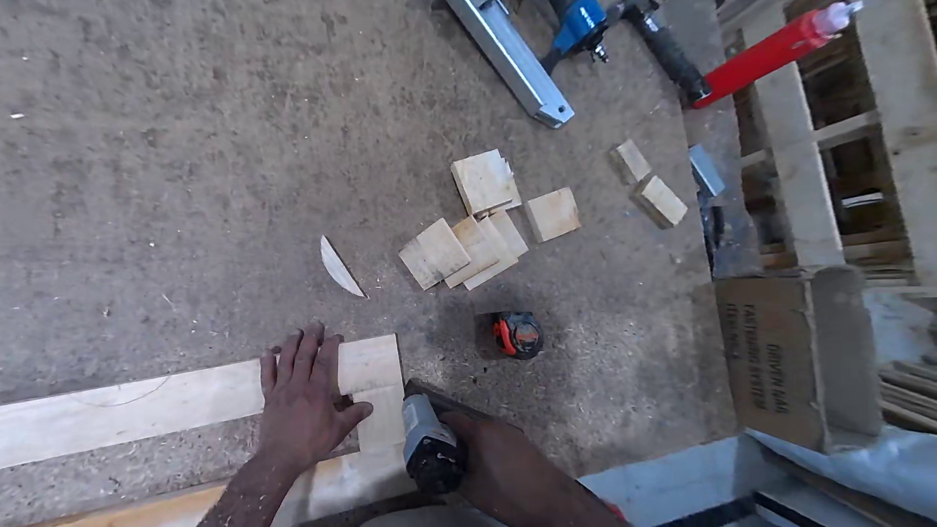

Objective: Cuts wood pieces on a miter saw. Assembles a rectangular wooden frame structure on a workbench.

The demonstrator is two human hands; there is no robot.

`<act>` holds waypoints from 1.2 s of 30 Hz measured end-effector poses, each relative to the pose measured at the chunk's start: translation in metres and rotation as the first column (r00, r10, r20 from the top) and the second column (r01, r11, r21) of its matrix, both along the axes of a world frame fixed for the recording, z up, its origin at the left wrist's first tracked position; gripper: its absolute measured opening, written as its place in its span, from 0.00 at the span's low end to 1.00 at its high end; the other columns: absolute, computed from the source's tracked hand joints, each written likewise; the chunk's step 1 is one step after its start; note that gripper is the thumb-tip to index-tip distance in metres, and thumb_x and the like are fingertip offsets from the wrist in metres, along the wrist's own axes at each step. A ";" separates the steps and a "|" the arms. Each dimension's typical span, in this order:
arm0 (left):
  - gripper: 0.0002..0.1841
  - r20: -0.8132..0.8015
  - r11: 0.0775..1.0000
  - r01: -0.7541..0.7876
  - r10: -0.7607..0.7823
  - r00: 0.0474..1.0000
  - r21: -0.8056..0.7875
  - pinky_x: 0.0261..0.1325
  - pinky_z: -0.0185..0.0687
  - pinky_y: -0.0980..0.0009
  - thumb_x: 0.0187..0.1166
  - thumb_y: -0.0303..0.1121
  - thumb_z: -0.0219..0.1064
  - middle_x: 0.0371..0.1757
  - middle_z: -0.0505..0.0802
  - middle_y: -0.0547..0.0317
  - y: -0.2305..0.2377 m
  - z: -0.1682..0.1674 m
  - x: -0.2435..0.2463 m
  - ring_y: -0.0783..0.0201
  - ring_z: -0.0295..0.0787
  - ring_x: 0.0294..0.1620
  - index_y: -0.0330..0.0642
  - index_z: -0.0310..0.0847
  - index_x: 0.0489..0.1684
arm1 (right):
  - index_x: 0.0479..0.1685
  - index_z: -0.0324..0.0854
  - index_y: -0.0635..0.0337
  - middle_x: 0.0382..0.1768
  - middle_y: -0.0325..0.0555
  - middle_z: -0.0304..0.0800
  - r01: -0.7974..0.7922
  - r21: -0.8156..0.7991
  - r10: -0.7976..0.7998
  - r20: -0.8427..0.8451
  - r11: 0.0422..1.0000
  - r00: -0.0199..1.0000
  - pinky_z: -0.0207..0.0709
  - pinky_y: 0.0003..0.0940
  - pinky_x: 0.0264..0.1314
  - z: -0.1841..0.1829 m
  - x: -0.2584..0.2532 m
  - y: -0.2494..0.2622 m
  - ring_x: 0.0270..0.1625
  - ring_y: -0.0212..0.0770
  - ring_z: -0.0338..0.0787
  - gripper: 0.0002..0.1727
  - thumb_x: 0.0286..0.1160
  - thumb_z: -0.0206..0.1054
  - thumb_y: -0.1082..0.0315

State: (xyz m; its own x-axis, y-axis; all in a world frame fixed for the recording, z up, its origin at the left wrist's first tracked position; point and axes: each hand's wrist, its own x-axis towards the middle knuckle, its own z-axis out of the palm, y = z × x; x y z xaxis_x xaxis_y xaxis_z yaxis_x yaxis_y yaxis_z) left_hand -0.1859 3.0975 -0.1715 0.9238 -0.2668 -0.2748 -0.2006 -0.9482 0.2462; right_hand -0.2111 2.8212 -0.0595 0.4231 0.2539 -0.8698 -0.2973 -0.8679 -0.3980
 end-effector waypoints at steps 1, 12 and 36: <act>0.61 -0.001 1.000 0.002 -0.001 1.000 0.001 0.90 0.37 0.31 0.49 0.87 0.60 0.92 0.65 0.54 0.000 0.000 0.000 0.43 0.50 0.95 0.57 0.68 0.87 | 0.72 0.77 0.48 0.47 0.54 0.92 0.007 0.005 -0.007 -0.001 1.000 1.000 0.84 0.65 0.50 0.000 0.000 -0.001 0.51 0.58 0.93 0.33 0.64 0.75 0.49; 0.58 -0.010 0.999 -0.010 0.010 1.000 -0.048 0.88 0.40 0.27 0.52 0.84 0.64 0.91 0.67 0.51 0.001 0.003 0.001 0.40 0.52 0.93 0.55 0.71 0.85 | 0.71 0.79 0.46 0.41 0.53 0.94 0.032 0.051 -0.030 -0.040 0.998 0.999 0.84 0.66 0.45 0.028 0.007 0.011 0.45 0.59 0.95 0.33 0.62 0.78 0.49; 0.48 0.054 0.994 0.018 -0.013 0.998 -0.103 0.84 0.41 0.23 0.59 0.69 0.68 0.90 0.68 0.47 0.001 0.001 -0.001 0.35 0.54 0.92 0.52 0.71 0.84 | 0.69 0.75 0.51 0.44 0.56 0.92 -0.107 -0.090 0.076 -0.293 0.990 0.953 0.84 0.65 0.46 0.012 0.035 0.062 0.49 0.62 0.94 0.33 0.65 0.74 0.46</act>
State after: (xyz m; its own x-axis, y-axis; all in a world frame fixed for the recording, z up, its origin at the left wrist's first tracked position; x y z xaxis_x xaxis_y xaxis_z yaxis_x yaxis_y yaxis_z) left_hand -0.1871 3.0985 -0.1710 0.9319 -0.3056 -0.1956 -0.2304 -0.9148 0.3317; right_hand -0.1761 2.8835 -0.0475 0.1293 0.1817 -0.9748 -0.3031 -0.9288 -0.2133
